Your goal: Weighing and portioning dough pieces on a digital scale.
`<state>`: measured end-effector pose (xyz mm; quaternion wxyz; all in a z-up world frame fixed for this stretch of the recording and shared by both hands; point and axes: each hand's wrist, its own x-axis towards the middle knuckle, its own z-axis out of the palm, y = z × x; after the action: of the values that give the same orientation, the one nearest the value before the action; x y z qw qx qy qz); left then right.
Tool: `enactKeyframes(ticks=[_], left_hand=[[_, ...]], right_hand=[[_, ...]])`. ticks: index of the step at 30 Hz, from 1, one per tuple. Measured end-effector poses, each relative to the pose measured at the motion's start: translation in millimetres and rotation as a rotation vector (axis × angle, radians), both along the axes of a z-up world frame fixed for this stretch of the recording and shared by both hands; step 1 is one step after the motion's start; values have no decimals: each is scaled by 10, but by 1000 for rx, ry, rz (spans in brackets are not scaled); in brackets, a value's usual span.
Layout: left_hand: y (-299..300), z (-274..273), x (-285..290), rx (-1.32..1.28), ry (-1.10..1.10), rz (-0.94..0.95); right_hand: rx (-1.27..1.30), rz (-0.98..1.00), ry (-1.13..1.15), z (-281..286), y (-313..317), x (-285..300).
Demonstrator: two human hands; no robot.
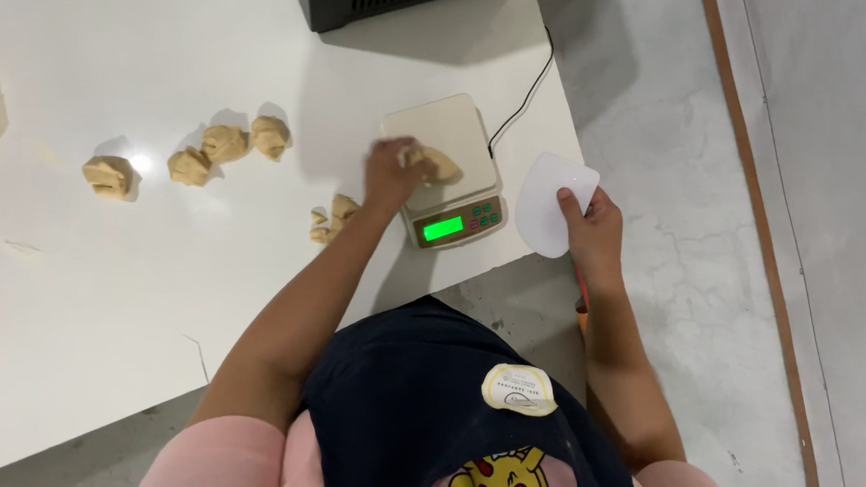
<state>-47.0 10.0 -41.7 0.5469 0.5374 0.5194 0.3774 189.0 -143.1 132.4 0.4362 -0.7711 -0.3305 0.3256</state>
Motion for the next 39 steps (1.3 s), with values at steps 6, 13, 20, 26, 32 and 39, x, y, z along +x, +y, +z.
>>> enactKeyframes(ticks=[6,13,20,26,32,39], left_hand=[[158,174,-315,263,345,174],[131,266,-286,193,344,197],[6,581,-40,354,454,67],[5,767,171,469,530,-97],[-57,493,421,786,838,-438],[8,677,245,630,865,-491]], right_hand=[[-76,26,9,-256,59,585],[-14,77,62,-433,252,1027],[39,83,117,-385,331,1236],[63,102,132,-405,355,1365],[59,106,109,-433,351,1383],[15,151,60,-523,465,1110]])
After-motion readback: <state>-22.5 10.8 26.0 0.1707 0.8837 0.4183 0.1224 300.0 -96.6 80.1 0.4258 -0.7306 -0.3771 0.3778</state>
